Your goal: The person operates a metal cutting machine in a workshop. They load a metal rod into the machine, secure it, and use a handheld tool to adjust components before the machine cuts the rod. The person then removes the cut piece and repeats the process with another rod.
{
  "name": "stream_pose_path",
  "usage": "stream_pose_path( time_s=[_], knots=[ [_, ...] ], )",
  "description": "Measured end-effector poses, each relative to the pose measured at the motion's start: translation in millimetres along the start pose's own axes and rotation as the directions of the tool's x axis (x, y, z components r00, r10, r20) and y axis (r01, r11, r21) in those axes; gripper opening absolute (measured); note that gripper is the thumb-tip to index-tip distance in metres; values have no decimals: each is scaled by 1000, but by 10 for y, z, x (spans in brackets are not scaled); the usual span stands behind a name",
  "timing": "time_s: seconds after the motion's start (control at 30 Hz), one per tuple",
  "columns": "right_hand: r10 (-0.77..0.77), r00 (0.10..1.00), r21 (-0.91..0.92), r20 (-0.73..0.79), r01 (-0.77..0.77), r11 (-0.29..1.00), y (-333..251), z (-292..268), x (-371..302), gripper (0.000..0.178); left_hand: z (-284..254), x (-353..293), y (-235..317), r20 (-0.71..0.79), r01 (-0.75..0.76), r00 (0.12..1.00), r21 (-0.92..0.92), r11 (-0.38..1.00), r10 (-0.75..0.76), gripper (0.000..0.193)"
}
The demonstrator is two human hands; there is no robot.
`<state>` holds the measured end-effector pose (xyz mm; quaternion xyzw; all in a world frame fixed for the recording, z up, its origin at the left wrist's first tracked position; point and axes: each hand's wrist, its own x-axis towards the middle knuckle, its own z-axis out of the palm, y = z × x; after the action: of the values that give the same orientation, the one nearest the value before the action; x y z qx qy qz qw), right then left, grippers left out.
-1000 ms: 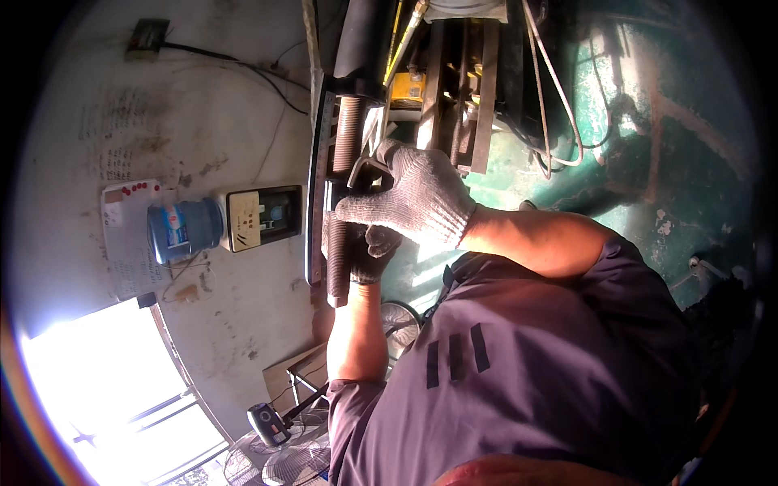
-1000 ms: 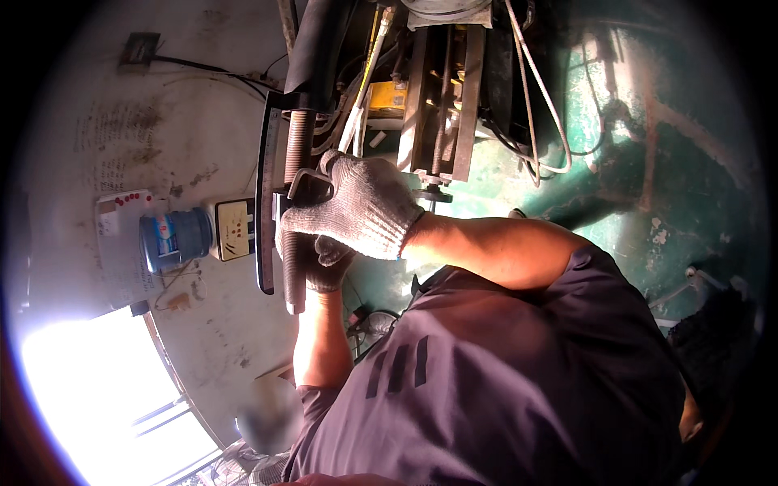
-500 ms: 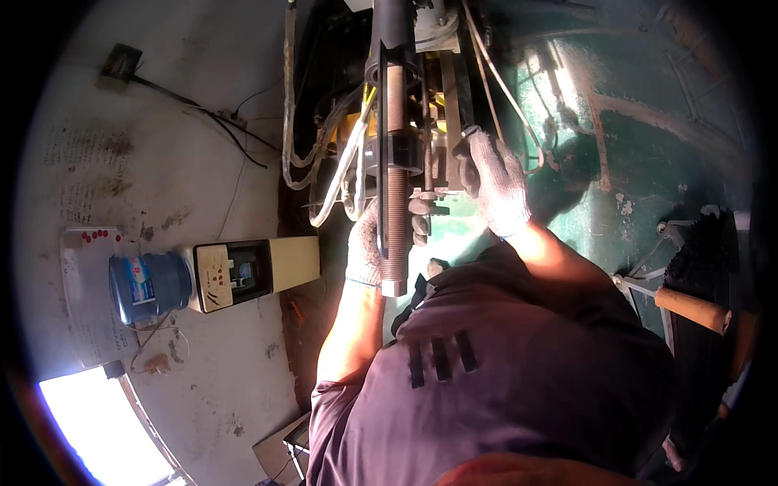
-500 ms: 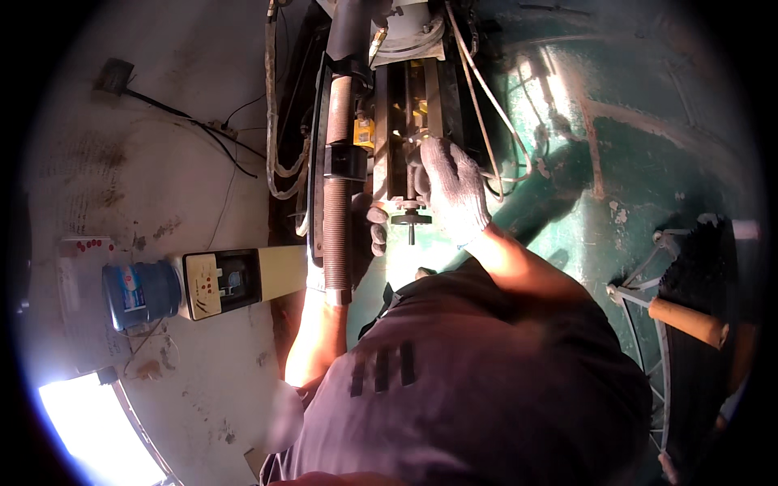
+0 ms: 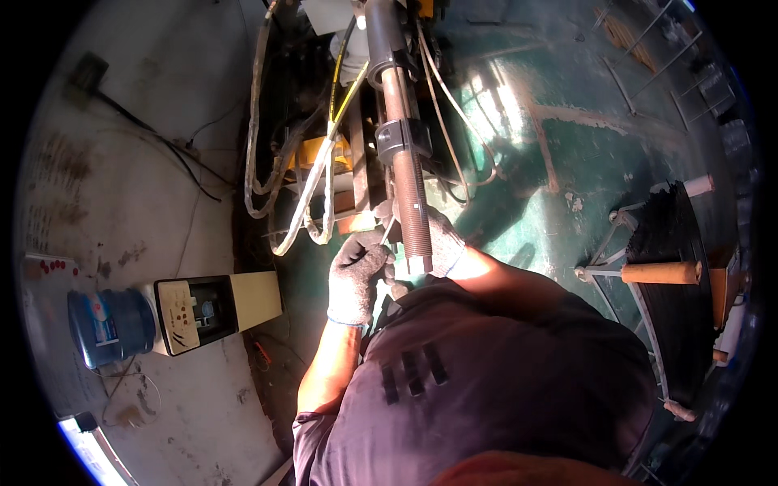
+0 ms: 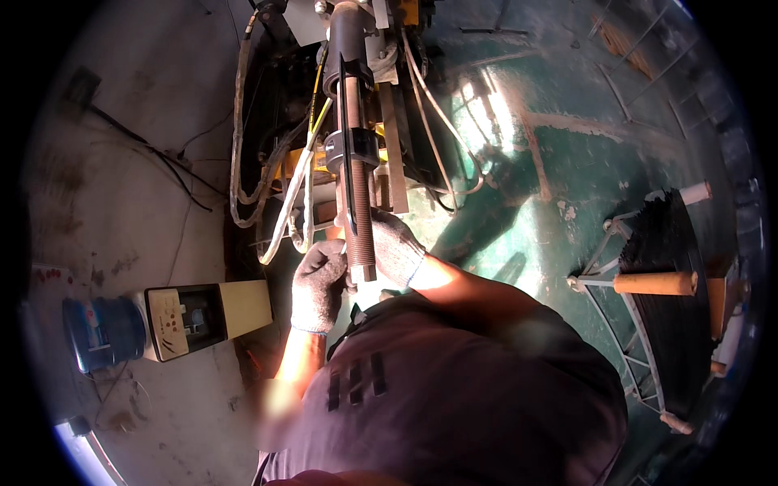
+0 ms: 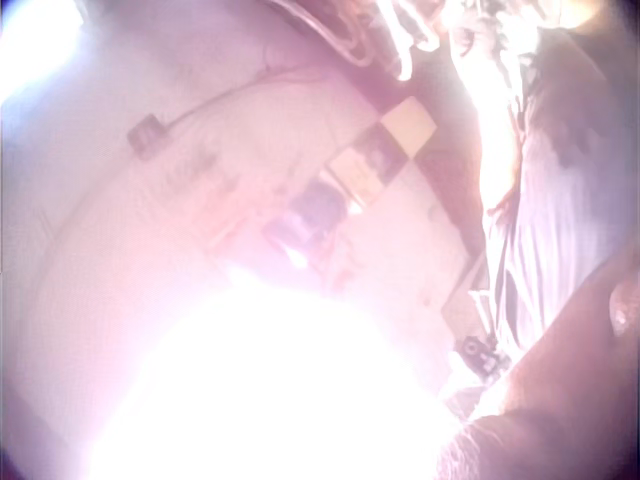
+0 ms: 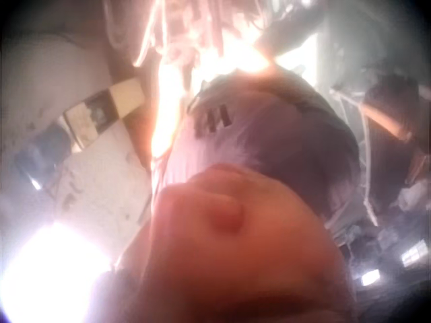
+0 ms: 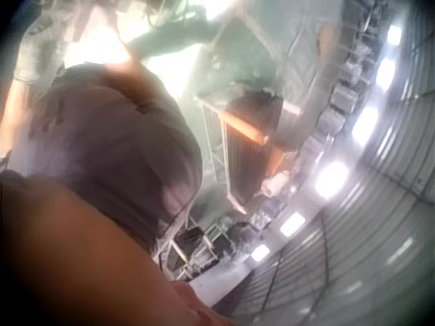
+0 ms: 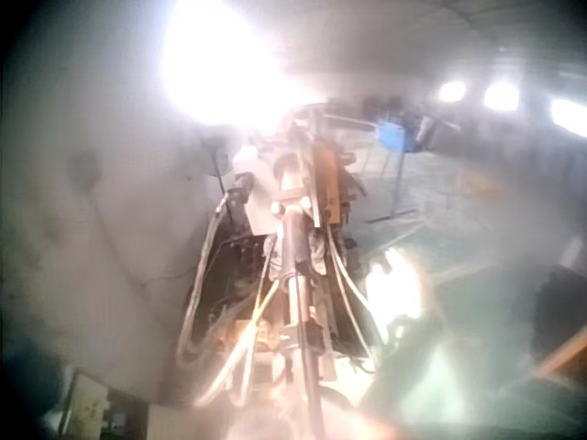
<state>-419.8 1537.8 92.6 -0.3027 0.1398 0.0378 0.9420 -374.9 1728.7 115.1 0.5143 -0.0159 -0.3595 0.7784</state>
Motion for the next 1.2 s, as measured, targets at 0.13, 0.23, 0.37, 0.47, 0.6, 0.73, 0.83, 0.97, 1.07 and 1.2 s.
stream_pose_path(
  time_s=[0.13, 0.23, 0.37, 0.47, 0.6, 0.73, 0.83, 0.97, 1.07, 1.2],
  knots=[
    [10, 1000, -148, -26, -14, 989, -71, 249, 155, 23, -100, -124, 329, -124, -187, 977, -86, 979, 175, 15],
    [33, 999, -94, 39, -29, 995, 14, 336, 297, 22, -96, -117, 450, -126, -342, 935, -67, 937, 332, 22],
    [110, 966, -55, 234, -100, 993, 150, 335, 470, 29, 30, -26, 347, -228, -364, 894, 134, 922, 386, 32],
    [14, 983, -162, 185, 17, 987, 11, 379, 497, 35, 36, -4, 433, -175, -430, 835, 381, 818, 521, 39],
    [-36, 955, -18, 293, 43, 999, -536, 134, 283, 51, 0, 52, 834, -60, -462, 842, 430, 775, 536, 48],
    [-145, 952, 140, 271, 110, 984, -875, 259, 102, 89, -2, 247, 1241, 113, -492, 868, 315, 811, 483, 35],
    [-213, 952, 70, 222, 202, 977, -954, 532, 22, 97, 57, 336, 1550, 254, -485, 874, 409, 773, 414, 35],
    [-243, 962, 101, 127, 231, 968, -918, 589, 136, 79, 254, 450, 1814, 437, -516, 810, 212, 830, 391, 36],
    [-227, 946, 247, 230, 169, 954, -895, 593, 175, 74, 283, 565, 1935, 481, -505, 802, 227, 833, 355, 33],
    [-252, 932, 327, 259, 160, 931, -837, 608, 208, 74, 278, 772, 1982, 536, -513, 789, 303, 803, 302, 28]
  ],
)
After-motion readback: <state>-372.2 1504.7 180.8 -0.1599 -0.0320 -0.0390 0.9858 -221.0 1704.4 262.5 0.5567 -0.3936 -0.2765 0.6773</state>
